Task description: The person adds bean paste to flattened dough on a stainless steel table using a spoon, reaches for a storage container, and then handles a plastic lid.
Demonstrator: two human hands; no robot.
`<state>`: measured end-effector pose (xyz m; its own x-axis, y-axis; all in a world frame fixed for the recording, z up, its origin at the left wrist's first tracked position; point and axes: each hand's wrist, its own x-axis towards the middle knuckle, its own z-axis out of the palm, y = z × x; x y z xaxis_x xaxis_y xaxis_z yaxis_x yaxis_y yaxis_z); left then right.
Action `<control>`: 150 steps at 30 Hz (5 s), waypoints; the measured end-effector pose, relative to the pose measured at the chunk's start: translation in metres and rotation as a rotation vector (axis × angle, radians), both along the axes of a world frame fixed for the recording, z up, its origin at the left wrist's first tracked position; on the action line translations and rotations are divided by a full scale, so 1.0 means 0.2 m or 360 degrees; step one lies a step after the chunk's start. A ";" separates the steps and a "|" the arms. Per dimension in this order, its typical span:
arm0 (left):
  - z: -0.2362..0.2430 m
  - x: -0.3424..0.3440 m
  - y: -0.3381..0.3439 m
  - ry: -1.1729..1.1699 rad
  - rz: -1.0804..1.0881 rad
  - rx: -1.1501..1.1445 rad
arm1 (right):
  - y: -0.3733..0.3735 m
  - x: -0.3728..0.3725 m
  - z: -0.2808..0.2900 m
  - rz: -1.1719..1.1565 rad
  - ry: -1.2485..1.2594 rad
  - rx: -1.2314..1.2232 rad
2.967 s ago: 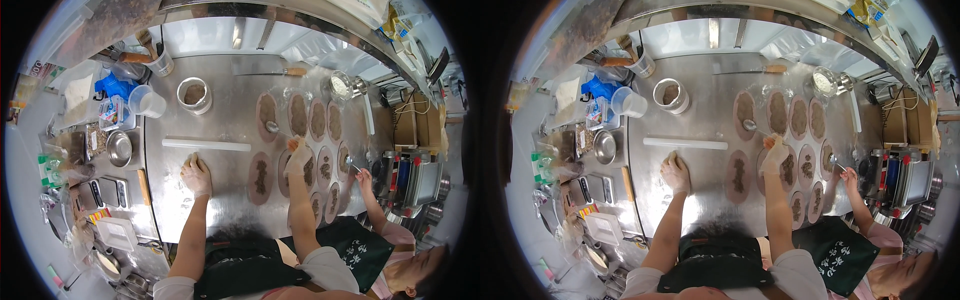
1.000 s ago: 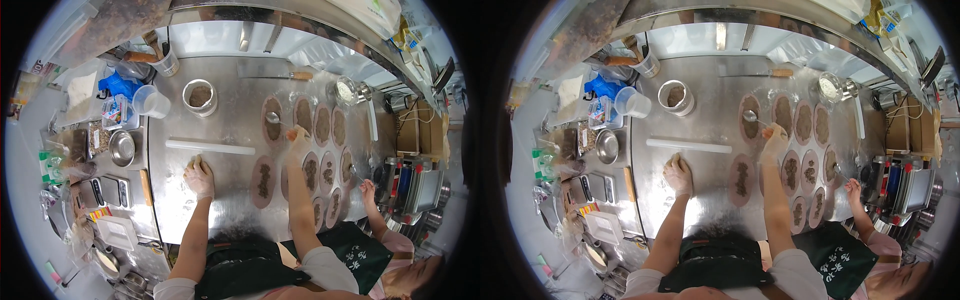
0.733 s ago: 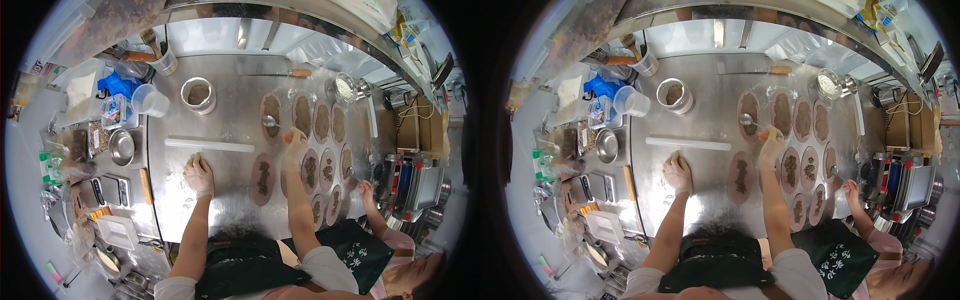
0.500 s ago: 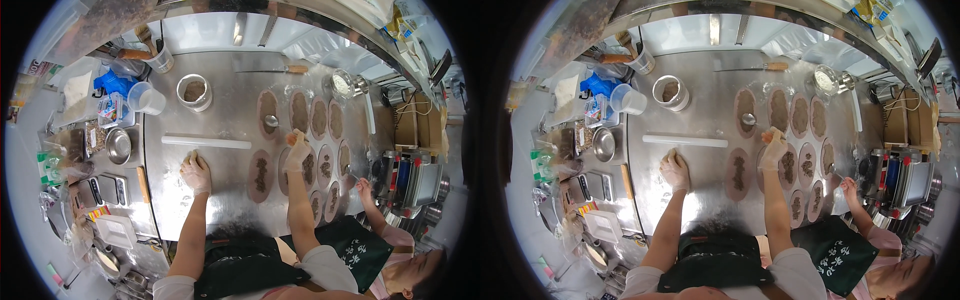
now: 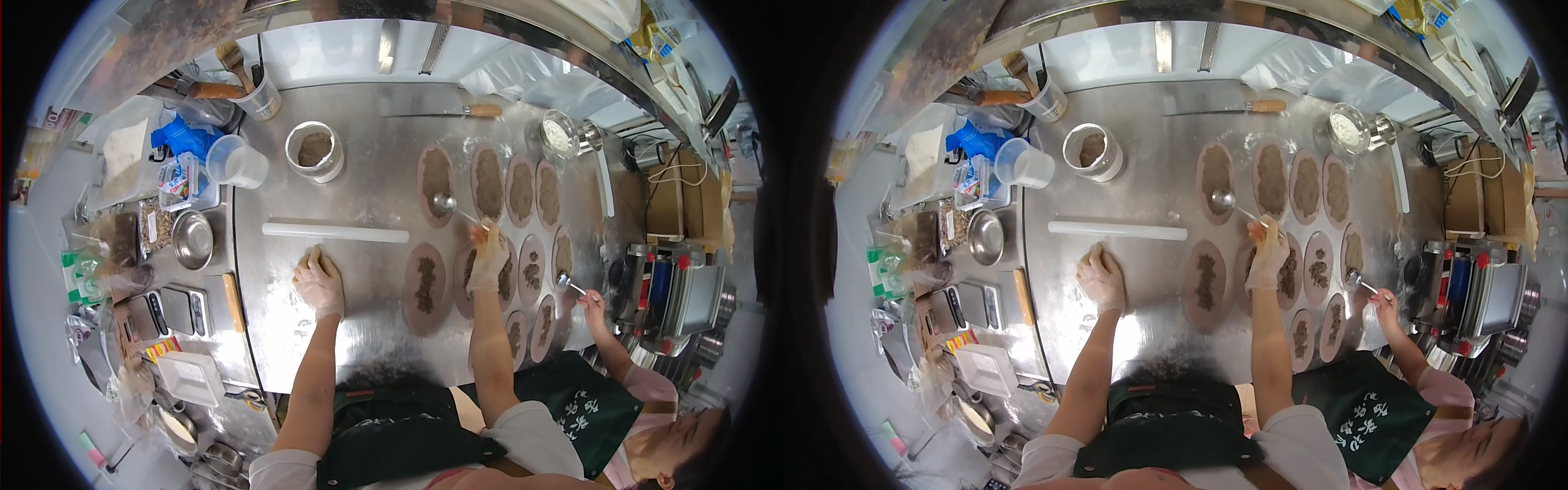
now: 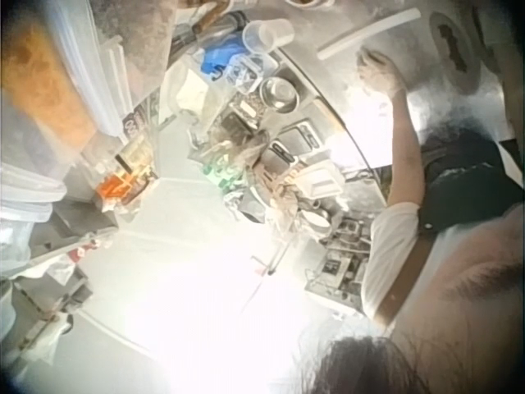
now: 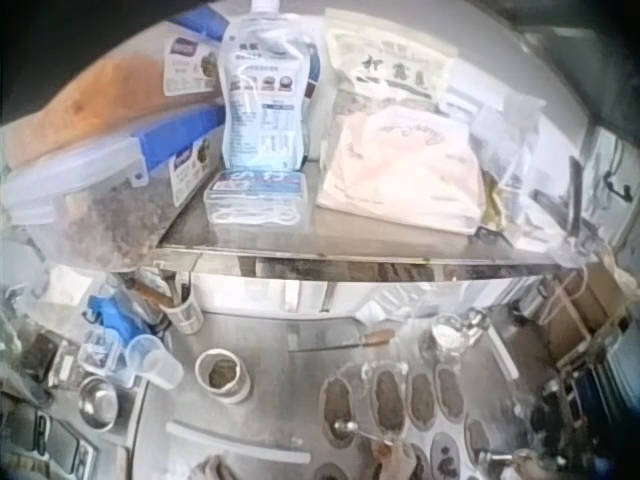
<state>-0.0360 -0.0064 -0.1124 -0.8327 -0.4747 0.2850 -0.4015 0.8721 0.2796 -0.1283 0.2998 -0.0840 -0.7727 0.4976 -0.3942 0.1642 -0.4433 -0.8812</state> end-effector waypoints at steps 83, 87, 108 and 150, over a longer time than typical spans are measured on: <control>0.09 0.07 -0.21 0.0070 -0.0354 -0.0079 | -0.15 0.21 0.28 -0.0120 -0.0074 0.0235; 0.10 0.34 -0.02 -0.0095 -0.0484 0.0110 | -0.10 0.57 0.30 -0.0034 -0.0242 0.0210; 0.06 0.47 0.02 0.0022 -0.0512 0.0046 | -0.20 0.64 0.19 -0.0157 -0.0224 0.0131; 0.04 0.47 0.02 0.0047 -0.0519 0.0032 | -0.10 1.12 0.14 -0.0030 -0.0262 0.0313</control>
<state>0.0583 -0.0015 -0.1040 -0.9333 -0.1901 0.3047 -0.0934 0.9477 0.3053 0.0954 0.2789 -0.0565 -0.6960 0.5909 -0.4080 0.3058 -0.2702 -0.9129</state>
